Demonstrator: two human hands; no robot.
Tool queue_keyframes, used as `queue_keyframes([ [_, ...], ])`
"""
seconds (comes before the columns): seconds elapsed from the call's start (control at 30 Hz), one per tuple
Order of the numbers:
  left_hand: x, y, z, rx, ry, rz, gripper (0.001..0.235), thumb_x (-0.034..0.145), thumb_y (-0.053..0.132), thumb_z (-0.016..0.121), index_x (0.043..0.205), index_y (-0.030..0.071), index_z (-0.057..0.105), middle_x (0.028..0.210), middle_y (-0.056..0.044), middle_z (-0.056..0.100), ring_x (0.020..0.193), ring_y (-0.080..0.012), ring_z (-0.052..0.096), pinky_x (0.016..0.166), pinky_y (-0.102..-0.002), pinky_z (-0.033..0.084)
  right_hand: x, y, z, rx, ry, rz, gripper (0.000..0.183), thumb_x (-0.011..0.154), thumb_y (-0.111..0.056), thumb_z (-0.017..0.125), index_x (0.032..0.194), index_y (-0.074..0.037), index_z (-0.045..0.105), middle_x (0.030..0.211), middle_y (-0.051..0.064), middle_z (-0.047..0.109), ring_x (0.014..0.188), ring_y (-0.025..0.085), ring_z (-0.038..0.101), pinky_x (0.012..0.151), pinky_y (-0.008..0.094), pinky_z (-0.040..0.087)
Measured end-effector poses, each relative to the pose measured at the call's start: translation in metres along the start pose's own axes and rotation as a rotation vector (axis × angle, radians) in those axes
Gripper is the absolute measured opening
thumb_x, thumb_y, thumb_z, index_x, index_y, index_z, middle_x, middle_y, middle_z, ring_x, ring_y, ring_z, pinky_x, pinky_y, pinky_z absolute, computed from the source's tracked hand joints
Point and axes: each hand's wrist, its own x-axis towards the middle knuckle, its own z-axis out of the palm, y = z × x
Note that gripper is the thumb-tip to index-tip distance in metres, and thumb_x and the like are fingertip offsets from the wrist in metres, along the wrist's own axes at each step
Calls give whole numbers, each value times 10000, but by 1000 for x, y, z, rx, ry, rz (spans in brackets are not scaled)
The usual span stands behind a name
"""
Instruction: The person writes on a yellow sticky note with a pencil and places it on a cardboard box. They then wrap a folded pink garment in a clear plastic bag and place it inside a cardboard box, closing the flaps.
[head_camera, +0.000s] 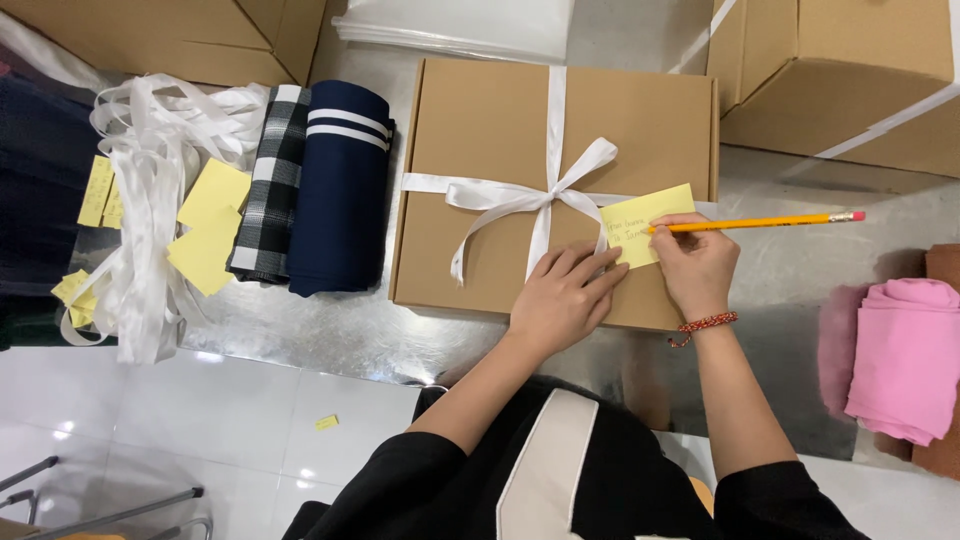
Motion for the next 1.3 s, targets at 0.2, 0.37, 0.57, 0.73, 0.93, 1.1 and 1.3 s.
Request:
queue_keyframes([
  [0.2, -1, 1, 3, 2, 8, -10, 245, 1001, 248, 629, 1192, 261, 783, 1304, 37, 752, 1260, -191, 668, 1092, -394, 499, 1, 11, 0, -25, 40, -9, 123, 953, 17, 703, 1030, -24, 790, 762, 207, 680, 713, 164, 617, 645, 331, 534],
  [0.37, -3, 0, 3, -9, -2, -4, 253, 992, 248, 635, 1195, 254, 786, 1302, 32, 752, 1259, -197, 668, 1090, -400, 498, -5, 4, 3, 13, 30, 23, 124, 934, 38, 673, 1020, 2, 756, 534, 126, 559, 496, 140, 556, 540, 253, 465],
  [0.57, -3, -3, 6, 10, 16, 11, 258, 992, 251, 629, 1198, 270, 783, 1308, 46, 745, 1253, -187, 665, 1080, -386, 498, -4, 1, 4, 44, 46, 43, 108, 910, 38, 663, 970, -7, 741, 459, 97, 510, 442, 123, 529, 493, 226, 416],
  [0.73, 0, -2, 2, 14, 8, 33, 250, 985, 251, 643, 1192, 269, 783, 1291, 39, 749, 1224, -191, 674, 1070, -391, 504, -2, 12, 3, -53, 117, 7, 118, 908, 21, 712, 984, -38, 780, 739, 199, 682, 726, 186, 656, 636, 334, 522],
  [0.93, 28, -8, -11, -123, 15, -149, 413, 940, 192, 711, 1348, 256, 722, 1446, 4, 660, 1320, -261, 609, 1060, -419, 510, -1, -1, 4, 315, 193, 76, 81, 987, 25, 608, 1021, 8, 680, 715, 117, 621, 472, 106, 563, 467, 232, 462],
  [1.1, 74, 0, -5, -57, -34, -196, 660, 795, 184, 890, 1394, 103, 622, 1527, -98, 497, 1413, -359, 431, 1123, -529, 423, -2, -11, 8, 439, 260, 42, 36, 1036, -6, 576, 1062, 5, 598, 790, 105, 612, 584, 116, 618, 550, 222, 535],
  [1.3, 96, 4, 19, 129, -490, -266, 939, 767, 461, 953, 1468, 15, 515, 1681, -201, 220, 1590, -442, 126, 1234, -667, 191, 3, -8, 7, 477, 265, 26, 52, 1049, -21, 556, 1070, -4, 601, 792, 129, 638, 588, 116, 604, 530, 244, 555],
])
